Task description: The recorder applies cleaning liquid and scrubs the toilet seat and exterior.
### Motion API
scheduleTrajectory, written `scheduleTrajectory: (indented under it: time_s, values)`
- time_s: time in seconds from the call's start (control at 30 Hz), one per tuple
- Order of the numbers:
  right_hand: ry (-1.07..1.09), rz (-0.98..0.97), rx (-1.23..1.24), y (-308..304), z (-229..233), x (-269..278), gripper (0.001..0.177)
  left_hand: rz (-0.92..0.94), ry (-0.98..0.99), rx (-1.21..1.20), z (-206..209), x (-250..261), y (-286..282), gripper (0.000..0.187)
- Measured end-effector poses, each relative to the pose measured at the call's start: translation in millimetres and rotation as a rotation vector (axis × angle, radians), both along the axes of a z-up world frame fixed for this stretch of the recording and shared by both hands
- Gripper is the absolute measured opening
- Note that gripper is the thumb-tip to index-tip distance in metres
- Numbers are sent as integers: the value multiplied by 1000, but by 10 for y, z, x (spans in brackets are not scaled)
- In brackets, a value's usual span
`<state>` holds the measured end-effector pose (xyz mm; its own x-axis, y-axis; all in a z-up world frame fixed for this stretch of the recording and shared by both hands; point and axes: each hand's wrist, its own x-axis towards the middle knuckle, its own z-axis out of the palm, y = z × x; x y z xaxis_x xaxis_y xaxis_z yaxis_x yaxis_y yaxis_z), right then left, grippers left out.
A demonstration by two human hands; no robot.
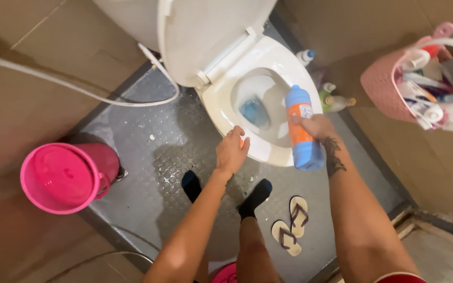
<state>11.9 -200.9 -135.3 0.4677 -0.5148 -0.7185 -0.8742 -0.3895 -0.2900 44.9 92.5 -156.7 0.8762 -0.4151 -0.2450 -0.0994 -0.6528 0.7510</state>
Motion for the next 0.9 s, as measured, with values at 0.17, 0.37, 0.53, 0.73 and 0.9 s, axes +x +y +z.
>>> scheduleTrajectory:
  time_s: [0.17, 0.37, 0.53, 0.73, 0.9]
  values:
    - [60, 4, -33, -183, -106, -656, 89, -65, -27, -13, -92, -293, -211, 24]
    - [123, -95, -10, -129, 110, -1353, 85, -172, -27, -17, -6, -638, -401, 24]
    - [64, -211, 68, -13, 337, -1844, 79, -273, 5, 19, -6, -872, -508, 23]
    - [123, -200, 69, 131, 316, -2263, 77, -326, -19, 42, -61, -1061, -550, 24]
    - [91, -127, 101, 337, 48, -2546, 83, -374, -54, 78, -132, -1081, -489, 24]
